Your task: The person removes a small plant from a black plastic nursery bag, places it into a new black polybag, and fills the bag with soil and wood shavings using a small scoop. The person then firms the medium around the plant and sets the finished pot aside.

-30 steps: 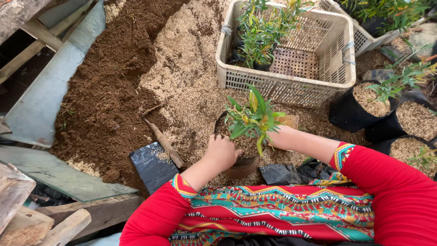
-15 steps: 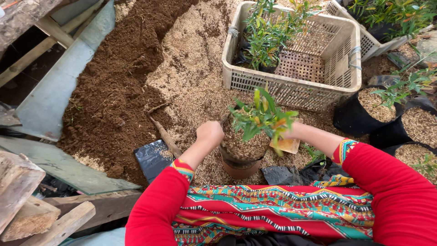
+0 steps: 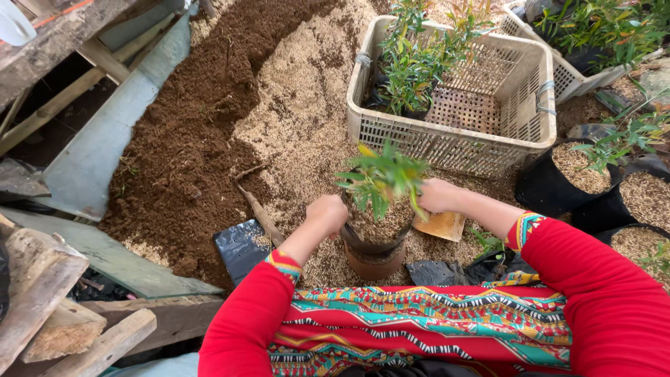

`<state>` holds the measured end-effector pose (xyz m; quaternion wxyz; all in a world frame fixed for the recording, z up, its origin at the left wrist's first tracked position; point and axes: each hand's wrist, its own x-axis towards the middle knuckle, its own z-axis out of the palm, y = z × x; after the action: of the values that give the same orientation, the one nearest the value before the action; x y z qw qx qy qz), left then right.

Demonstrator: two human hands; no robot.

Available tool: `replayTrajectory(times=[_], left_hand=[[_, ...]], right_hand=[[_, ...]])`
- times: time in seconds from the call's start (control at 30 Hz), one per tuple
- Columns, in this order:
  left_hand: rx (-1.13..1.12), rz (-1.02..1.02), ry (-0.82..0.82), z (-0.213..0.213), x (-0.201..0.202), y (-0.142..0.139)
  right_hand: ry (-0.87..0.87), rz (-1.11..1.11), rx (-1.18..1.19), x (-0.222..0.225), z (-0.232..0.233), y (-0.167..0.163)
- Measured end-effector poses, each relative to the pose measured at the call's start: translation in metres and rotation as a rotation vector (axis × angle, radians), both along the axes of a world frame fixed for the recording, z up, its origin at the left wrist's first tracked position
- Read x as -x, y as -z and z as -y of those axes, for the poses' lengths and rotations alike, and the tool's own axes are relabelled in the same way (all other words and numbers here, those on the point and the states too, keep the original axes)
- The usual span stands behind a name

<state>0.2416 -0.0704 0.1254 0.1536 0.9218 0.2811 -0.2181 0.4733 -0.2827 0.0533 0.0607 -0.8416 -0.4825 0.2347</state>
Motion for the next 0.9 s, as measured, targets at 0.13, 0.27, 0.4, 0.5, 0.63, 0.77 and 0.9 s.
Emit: replayTrajectory(times=[0.13, 0.27, 0.4, 0.5, 0.63, 0.77, 0.9], left_hand=[[0.071, -0.031, -0.059, 0.005, 0.005, -0.009], [-0.038, 0.135, -0.05, 0.005, -0.001, -0.005], [0.081, 0.104, -0.097, -0.002, -0.003, 0.0], [0.085, 0.036, -0.105, -0.004, 0.003, -0.01], [0.106, 0.008, -0.151, -0.005, 0.007, -0.027], [0.143, 0.048, -0.106, -0.005, -0.001, -0.021], [0.186, 0.109, -0.048, -0.005, 0.004, -0.013]], right_hand=[[0.105, 0.09, 0.144, -0.002, -0.003, -0.02], [0.205, -0.339, 0.322, 0.002, -0.001, -0.016], [0.089, -0.339, 0.149, 0.006, 0.002, -0.014], [0.109, -0.126, 0.139, 0.009, 0.003, -0.038], [0.192, -0.081, 0.284, 0.02, 0.005, -0.065], [0.172, -0.421, 0.302, 0.023, 0.007, -0.05], [0.039, -0.324, 0.147, 0.015, 0.005, -0.042]])
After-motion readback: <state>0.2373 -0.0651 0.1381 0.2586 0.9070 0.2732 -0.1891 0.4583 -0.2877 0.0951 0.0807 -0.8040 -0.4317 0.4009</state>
